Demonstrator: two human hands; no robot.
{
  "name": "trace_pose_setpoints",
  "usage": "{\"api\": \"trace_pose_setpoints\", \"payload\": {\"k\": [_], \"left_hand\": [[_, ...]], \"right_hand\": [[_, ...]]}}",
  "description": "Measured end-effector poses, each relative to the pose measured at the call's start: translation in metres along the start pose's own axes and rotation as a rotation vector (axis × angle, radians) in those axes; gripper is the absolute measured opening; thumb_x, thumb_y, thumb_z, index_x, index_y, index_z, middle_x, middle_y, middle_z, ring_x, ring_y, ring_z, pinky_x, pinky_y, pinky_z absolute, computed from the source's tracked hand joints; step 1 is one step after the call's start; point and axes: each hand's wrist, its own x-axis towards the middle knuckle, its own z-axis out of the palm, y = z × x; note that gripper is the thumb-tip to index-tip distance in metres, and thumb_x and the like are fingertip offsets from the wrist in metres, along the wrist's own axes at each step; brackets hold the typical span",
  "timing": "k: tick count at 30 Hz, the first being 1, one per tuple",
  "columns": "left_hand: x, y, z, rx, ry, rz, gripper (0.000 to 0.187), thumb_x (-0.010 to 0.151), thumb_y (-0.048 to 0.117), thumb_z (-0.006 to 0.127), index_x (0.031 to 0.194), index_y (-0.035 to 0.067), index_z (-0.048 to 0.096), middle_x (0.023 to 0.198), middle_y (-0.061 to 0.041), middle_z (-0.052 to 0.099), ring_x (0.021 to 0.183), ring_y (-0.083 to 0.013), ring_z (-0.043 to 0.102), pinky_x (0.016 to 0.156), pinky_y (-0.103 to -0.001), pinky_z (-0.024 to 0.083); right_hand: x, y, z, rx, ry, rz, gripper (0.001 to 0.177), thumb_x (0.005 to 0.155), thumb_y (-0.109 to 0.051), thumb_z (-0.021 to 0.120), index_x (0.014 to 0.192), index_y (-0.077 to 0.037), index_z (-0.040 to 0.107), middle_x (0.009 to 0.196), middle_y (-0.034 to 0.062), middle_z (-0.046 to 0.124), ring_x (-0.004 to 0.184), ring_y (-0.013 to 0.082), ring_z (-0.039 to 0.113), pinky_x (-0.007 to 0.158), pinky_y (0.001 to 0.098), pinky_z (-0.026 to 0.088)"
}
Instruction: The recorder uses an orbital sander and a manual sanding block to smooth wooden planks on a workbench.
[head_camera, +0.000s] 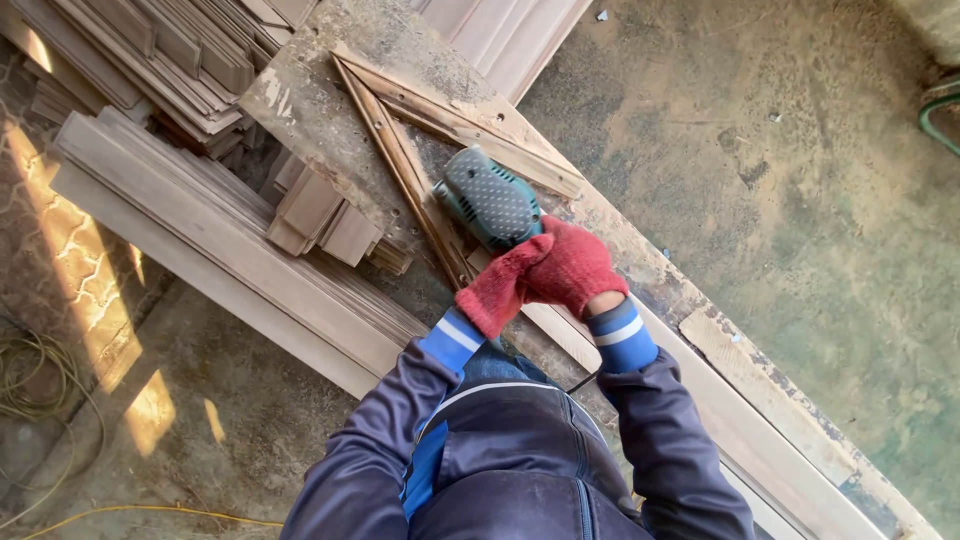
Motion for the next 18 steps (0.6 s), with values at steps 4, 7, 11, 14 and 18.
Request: {"api": "trace_pose_setpoints", "payload": {"k": [4,7,11,14,18], "left_hand": [[-0.020,0.016,0.029,0.023,0.155,0.025,0.022,0.082,0.025,0.086,0.092,0.009,0.074,0.067,-0.015,0.069,0.049,-0.0267,0.064,0.037,-0.030,0.043],[-0.005,0.006,-0.001,-0.017,-0.095,-0.090,0.035,0.092,0.022,0.074,0.123,0.007,0.073,0.121,-0.006,0.073,0.107,-0.0169,0.066,0.093,-0.029,0.053],[0.017,-0.031,0.019,0.069,0.118,-0.005,0.032,0.082,0.024,0.087,0.110,0.013,0.079,0.098,-0.013,0.078,0.081,-0.0255,0.076,0.066,-0.037,0.064],[0.022,-0.054,0.031,0.072,0.091,-0.042,0.044,0.082,0.022,0.089,0.122,0.010,0.076,0.118,-0.015,0.075,0.100,-0.0301,0.075,0.084,-0.044,0.064],[0.014,-0.078,0.054,0.120,0.032,-0.205,0.045,0.076,0.025,0.093,0.116,0.009,0.078,0.107,-0.017,0.077,0.091,-0.0353,0.077,0.074,-0.051,0.066]], "right_hand": [[-0.015,-0.008,-0.007,0.001,0.004,-0.043,0.039,0.081,-0.047,0.051,0.108,-0.023,0.066,0.097,0.0162,0.075,0.105,0.0429,0.071,0.093,0.0536,0.057],[-0.010,0.006,-0.001,0.062,0.021,-0.009,0.040,0.084,-0.046,0.051,0.115,-0.025,0.065,0.094,0.0142,0.074,0.103,0.0403,0.072,0.091,0.0504,0.058],[-0.027,0.024,-0.014,0.070,0.009,0.025,0.046,0.080,-0.046,0.056,0.121,-0.027,0.064,0.098,0.0154,0.074,0.106,0.0402,0.071,0.094,0.0524,0.057],[-0.051,0.036,-0.031,0.150,0.038,0.028,0.042,0.084,-0.037,0.054,0.119,-0.016,0.064,0.101,0.0246,0.073,0.107,0.0484,0.069,0.093,0.0586,0.055],[-0.087,0.052,-0.044,0.188,0.054,0.110,0.041,0.082,-0.033,0.055,0.115,-0.011,0.065,0.100,0.0276,0.073,0.108,0.0510,0.068,0.095,0.0598,0.054]]}}
